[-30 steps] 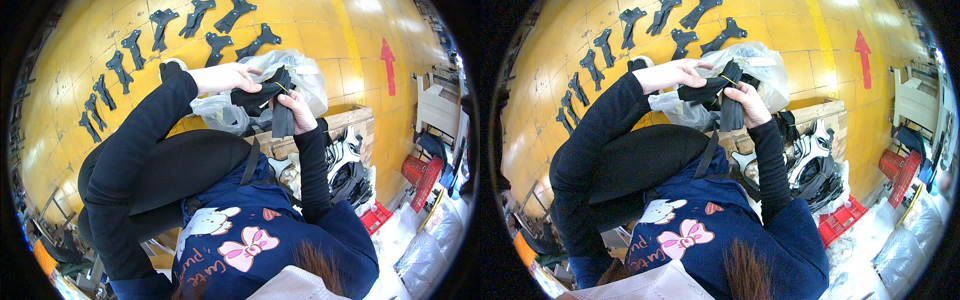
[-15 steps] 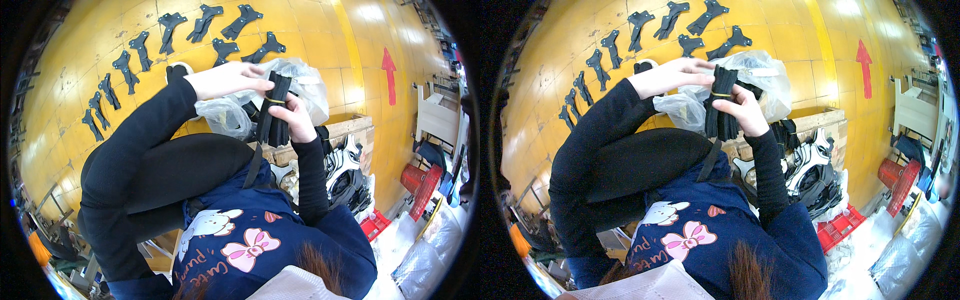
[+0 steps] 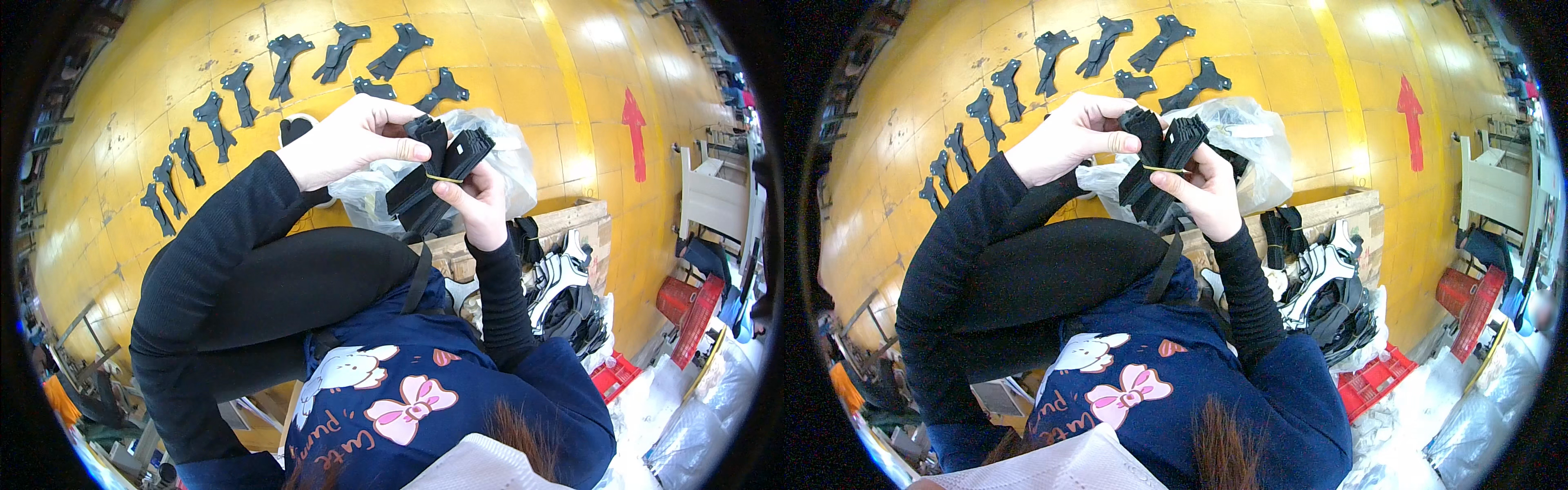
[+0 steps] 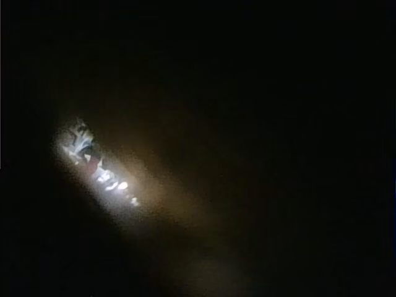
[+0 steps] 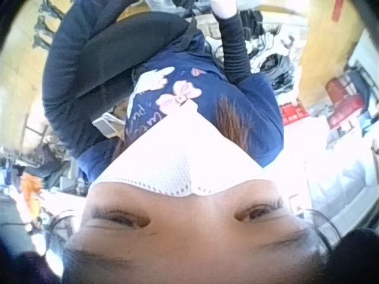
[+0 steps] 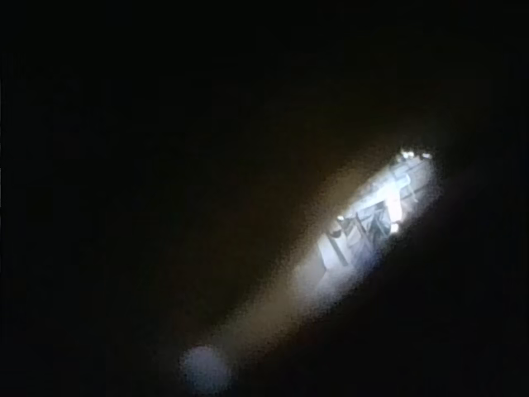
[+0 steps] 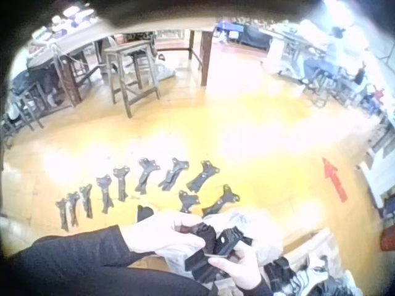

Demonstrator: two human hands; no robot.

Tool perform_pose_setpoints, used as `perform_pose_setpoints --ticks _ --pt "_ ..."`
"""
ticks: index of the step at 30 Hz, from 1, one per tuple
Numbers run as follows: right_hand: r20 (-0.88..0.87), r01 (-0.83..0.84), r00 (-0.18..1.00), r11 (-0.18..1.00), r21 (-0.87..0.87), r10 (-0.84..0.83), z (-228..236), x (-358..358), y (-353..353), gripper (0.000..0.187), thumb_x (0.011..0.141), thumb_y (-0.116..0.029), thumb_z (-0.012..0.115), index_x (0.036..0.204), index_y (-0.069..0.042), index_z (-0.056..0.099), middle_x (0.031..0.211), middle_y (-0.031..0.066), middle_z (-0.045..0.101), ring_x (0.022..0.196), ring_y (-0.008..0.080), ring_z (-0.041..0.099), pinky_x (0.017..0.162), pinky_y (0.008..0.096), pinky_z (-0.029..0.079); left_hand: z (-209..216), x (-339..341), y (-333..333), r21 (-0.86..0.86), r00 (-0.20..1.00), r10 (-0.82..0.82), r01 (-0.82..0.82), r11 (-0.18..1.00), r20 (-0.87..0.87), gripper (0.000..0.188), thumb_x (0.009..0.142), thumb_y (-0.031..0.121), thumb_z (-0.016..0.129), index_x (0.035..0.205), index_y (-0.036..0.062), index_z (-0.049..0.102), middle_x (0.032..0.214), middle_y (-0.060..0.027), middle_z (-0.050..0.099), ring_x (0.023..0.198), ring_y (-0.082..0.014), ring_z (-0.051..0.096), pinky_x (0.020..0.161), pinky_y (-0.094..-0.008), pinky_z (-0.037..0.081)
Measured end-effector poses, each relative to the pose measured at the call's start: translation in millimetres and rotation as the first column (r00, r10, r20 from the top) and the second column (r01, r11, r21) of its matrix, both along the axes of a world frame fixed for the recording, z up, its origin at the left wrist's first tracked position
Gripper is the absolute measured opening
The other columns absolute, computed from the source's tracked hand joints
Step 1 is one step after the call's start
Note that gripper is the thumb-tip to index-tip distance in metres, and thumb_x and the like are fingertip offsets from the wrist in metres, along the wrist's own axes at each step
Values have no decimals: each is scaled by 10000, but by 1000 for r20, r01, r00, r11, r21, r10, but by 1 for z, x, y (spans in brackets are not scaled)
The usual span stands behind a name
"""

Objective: The person sits on the floor and repeatedly picks up small black plastic hardware parts from a clear plastic bag, briefly inspects them, and places them into a neat row on the yellow floor. The person handles the parts one at a time and continues the process for the duration of the clip.

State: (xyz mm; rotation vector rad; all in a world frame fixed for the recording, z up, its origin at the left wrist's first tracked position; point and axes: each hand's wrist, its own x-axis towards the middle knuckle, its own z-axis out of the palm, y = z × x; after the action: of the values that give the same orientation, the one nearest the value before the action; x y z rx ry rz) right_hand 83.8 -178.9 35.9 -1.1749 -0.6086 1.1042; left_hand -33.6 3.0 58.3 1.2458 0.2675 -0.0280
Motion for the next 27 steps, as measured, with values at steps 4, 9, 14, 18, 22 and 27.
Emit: perform_pose_setpoints --ticks 4,9,14,18,22,27 --pt "-64 0 998 998 60 4 -10 0 -1 449 779 -18 689 1196 11 523 1081 61 599 986 128 557 877 277 445 8 -1 -1 59 1000 -12 13 998 -28 270 824 63 648 1085 1 616 969 -14 654 862 -68 587 811 -216 450" --pt "-208 4 978 999 53 8 -15 -1 -2 407 788 -33 681 1169 -2 541 1089 48 600 1000 135 547 908 284 416 7 -2 -1 85 1000 -17 17 996 3 282 819 160 691 1057 15 652 829 -21 656 761 -61 552 751 -203 434" --pt "-494 -32 866 996 87 71 -32 -7 0 395 799 -43 661 1175 -25 543 1139 48 580 1085 153 508 976 310 355 8 -4 2 56 999 31 -30 998 -19 262 810 39 653 1065 -17 629 912 -39 659 853 -84 602 810 -226 467" --pt "-525 53 851 994 94 5 -49 -32 32 383 867 -73 565 1231 4 475 1211 74 534 1154 184 477 1003 342 336 7 -15 16 248 990 129 -111 962 -57 283 818 51 647 1086 -35 622 974 -81 663 897 -123 618 851 -248 470" --pt "-526 -112 839 990 83 139 -95 -65 87 317 898 -110 523 1200 -29 475 1012 83 608 967 183 573 880 341 442 13 -66 57 608 965 217 -87 789 -144 300 875 179 578 1097 -16 631 1017 -117 663 947 -156 617 859 -260 451" --pt "-285 -171 958 879 -445 42 -306 -127 106 374 753 -159 667 1038 15 499 956 126 617 847 259 599 764 343 466 46 -155 88 450 735 438 -201 870 -518 351 928 244 520 1185 10 575 1116 -60 612 1009 -116 536 916 -242 394"
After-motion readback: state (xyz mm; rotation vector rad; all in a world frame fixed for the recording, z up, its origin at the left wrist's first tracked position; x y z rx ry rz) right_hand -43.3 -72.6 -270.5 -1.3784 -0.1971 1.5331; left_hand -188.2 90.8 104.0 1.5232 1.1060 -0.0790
